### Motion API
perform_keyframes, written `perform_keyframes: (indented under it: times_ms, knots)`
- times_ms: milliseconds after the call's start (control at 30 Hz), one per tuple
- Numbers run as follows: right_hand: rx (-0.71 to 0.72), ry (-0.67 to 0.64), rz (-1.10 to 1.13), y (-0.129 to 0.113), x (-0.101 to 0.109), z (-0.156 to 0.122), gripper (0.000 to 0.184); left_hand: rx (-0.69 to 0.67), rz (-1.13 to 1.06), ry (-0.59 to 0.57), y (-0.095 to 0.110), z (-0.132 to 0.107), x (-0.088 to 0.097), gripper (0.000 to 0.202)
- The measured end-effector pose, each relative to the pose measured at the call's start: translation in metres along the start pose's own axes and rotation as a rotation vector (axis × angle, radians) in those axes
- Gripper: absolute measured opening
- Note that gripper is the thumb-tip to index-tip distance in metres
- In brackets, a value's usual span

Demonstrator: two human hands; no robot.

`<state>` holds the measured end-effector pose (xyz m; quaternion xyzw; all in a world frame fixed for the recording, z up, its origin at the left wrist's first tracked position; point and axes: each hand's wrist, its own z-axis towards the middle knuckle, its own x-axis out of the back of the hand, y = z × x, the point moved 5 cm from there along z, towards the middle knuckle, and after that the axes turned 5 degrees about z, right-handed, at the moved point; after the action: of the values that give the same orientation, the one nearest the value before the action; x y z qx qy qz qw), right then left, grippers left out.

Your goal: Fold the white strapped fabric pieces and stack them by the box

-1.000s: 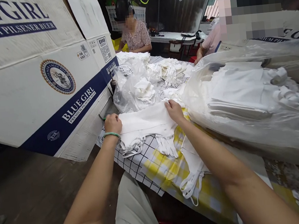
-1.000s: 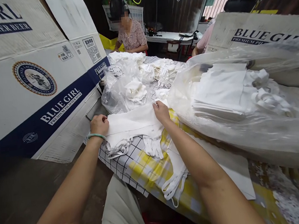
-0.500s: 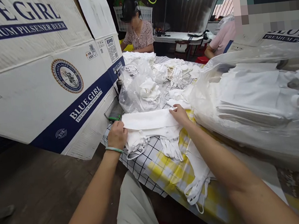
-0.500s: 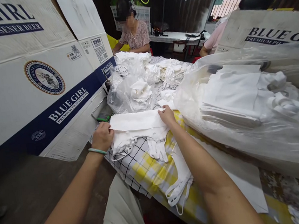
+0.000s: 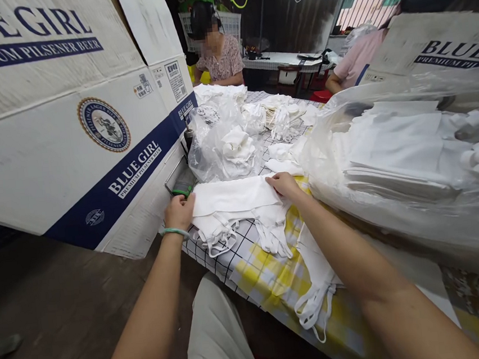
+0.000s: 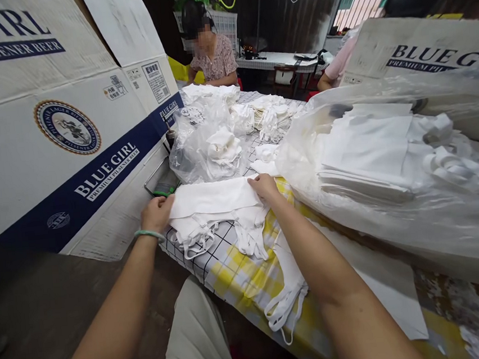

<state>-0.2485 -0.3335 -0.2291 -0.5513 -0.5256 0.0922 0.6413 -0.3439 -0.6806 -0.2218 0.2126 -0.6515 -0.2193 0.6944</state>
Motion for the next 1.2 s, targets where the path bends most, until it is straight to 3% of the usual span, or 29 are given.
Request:
perform_keyframes:
  times_ms: [167, 300, 700, 833, 1033, 1200]
  knots:
    - [-0.026, 0.035, -0.027, -0.007, -0.002, -0.001, 0.013, -0.019, 0.051, 0.013, -0.002, 0.013, -0.004, 0.009]
    - [-0.028, 0.056, -0.029, -0.007, -0.001, 0.0, 0.014, -0.02, 0.02, -0.017, -0.006, 0.018, -0.01, 0.015]
    - [-0.057, 0.056, -0.014, -0.001, 0.002, 0.011, 0.019, 0.152, -0.437, -0.099, -0.015, 0.028, -0.025, 0.026]
    - [-0.06, 0.07, 0.027, -0.001, 0.001, 0.012, 0.012, 0.162, -0.521, -0.149, -0.01, 0.023, -0.026, 0.029]
    - [-0.047, 0.07, 0.047, -0.003, 0.001, 0.01, 0.019, 0.105, -0.405, -0.179, 0.001, 0.028, -0.019, 0.026]
    - [0.015, 0.058, 0.118, -0.011, -0.004, 0.002, 0.016, 0.032, -0.221, -0.106, 0.019, 0.038, -0.011, 0.017]
